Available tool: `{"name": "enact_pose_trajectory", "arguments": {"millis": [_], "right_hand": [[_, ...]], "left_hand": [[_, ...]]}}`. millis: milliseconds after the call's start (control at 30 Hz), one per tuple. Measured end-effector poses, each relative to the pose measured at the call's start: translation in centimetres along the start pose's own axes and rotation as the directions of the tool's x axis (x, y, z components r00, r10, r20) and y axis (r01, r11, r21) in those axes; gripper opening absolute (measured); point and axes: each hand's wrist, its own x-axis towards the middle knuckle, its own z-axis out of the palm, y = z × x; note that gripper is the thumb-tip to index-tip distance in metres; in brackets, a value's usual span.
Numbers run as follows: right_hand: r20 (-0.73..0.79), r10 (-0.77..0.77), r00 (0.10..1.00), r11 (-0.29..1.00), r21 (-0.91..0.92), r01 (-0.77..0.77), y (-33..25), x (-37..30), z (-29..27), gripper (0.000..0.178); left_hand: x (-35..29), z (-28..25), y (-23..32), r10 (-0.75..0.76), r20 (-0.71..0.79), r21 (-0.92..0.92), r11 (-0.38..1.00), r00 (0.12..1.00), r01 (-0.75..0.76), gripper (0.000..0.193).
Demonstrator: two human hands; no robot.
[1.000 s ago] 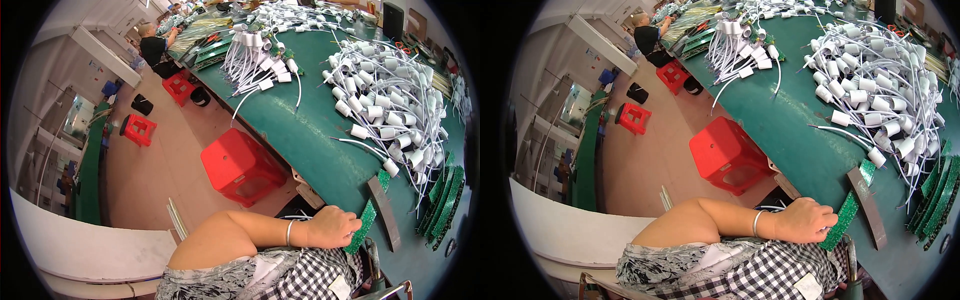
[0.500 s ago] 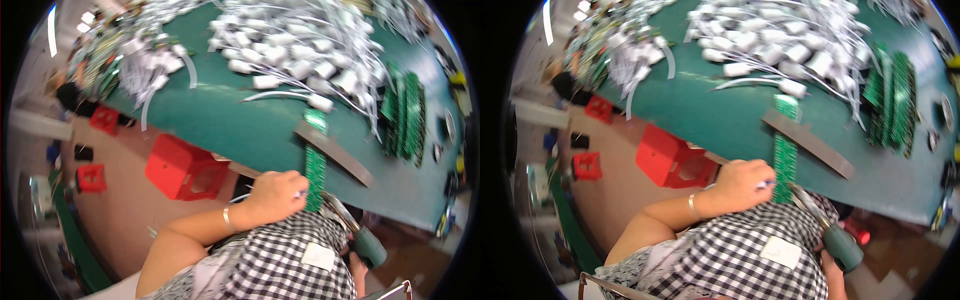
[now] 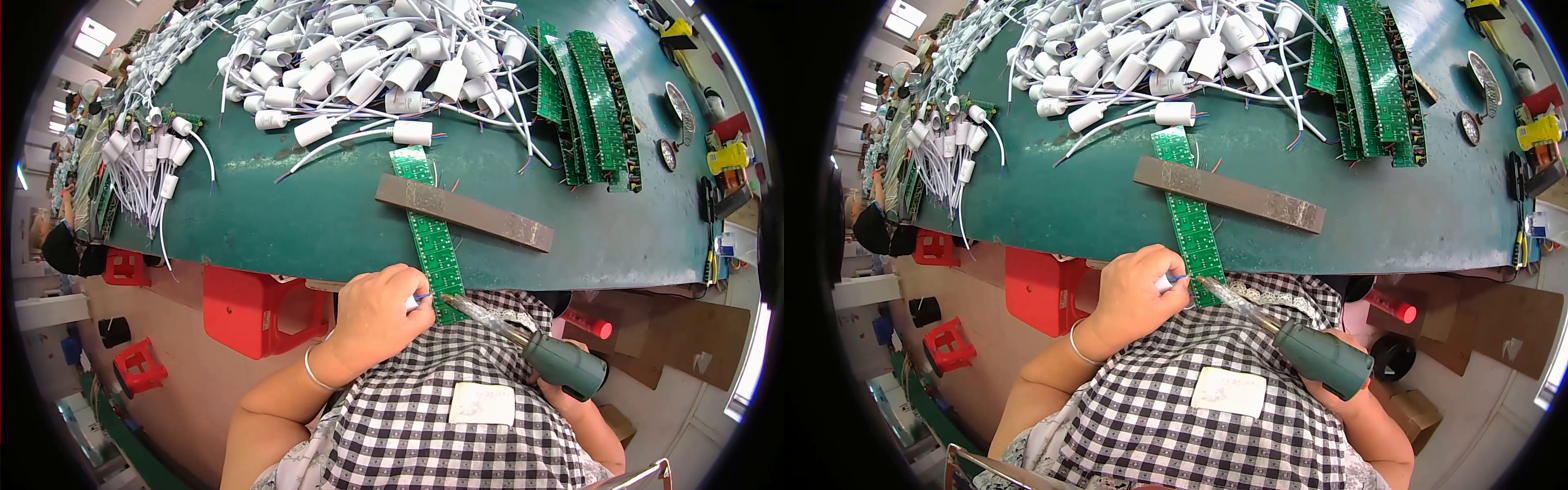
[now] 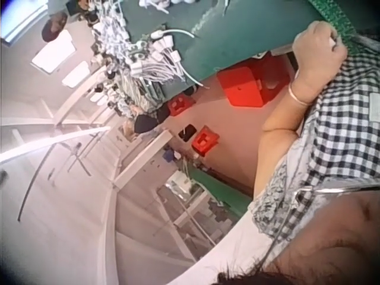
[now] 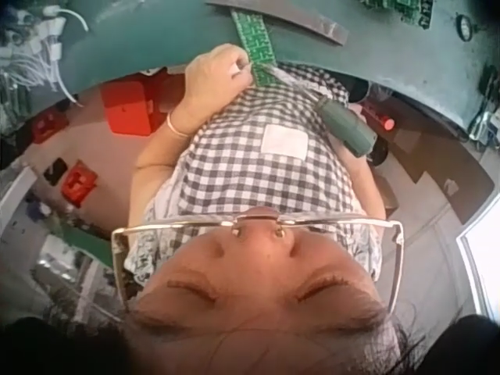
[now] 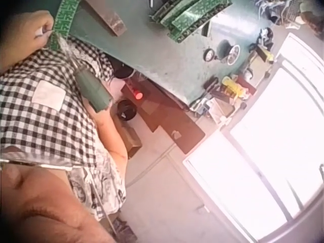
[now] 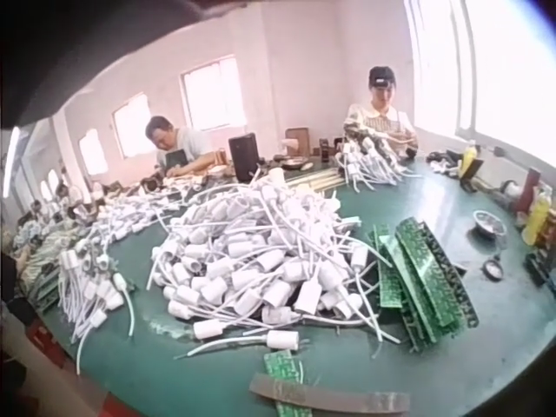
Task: The person solders wires from cylindrical components onto green circuit boards using a soldering iron, moves assembled circuit boards aside, and picks up new components and circuit boards to solder.
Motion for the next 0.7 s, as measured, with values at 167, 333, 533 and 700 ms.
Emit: {"name": "enact_pose_trajectory", "arguments": {"millis": [167,333,533,700], "right_hand": [[-0.022,0.110,0.994,0.974,0.201,-0.103,-0.7,0.5,0.3,0.021],[-0.019,0.047,0.999,0.989,0.142,-0.044,-1.2,1.0,0.2,0.023],[-0.071,-0.072,0.995,0.996,0.043,0.075,-1.2,1.2,0.5,0.015],[-0.085,-0.166,0.982,0.978,-0.139,0.153,-1.5,1.5,0.2,0.016]], "left_hand": [[0.0,0.1,0.0,-0.007,-0.002,-0.005,1.000,1.000,0.007,0.012],[0.1,0.0,-0.1,-0.020,0.005,-0.006,1.000,1.000,0.020,0.012],[0.2,0.1,-0.1,0.010,-0.025,0.029,1.000,1.000,-0.009,0.012],[0.3,0.1,0.0,0.005,-0.016,0.037,0.999,1.000,-0.005,0.012]]}}
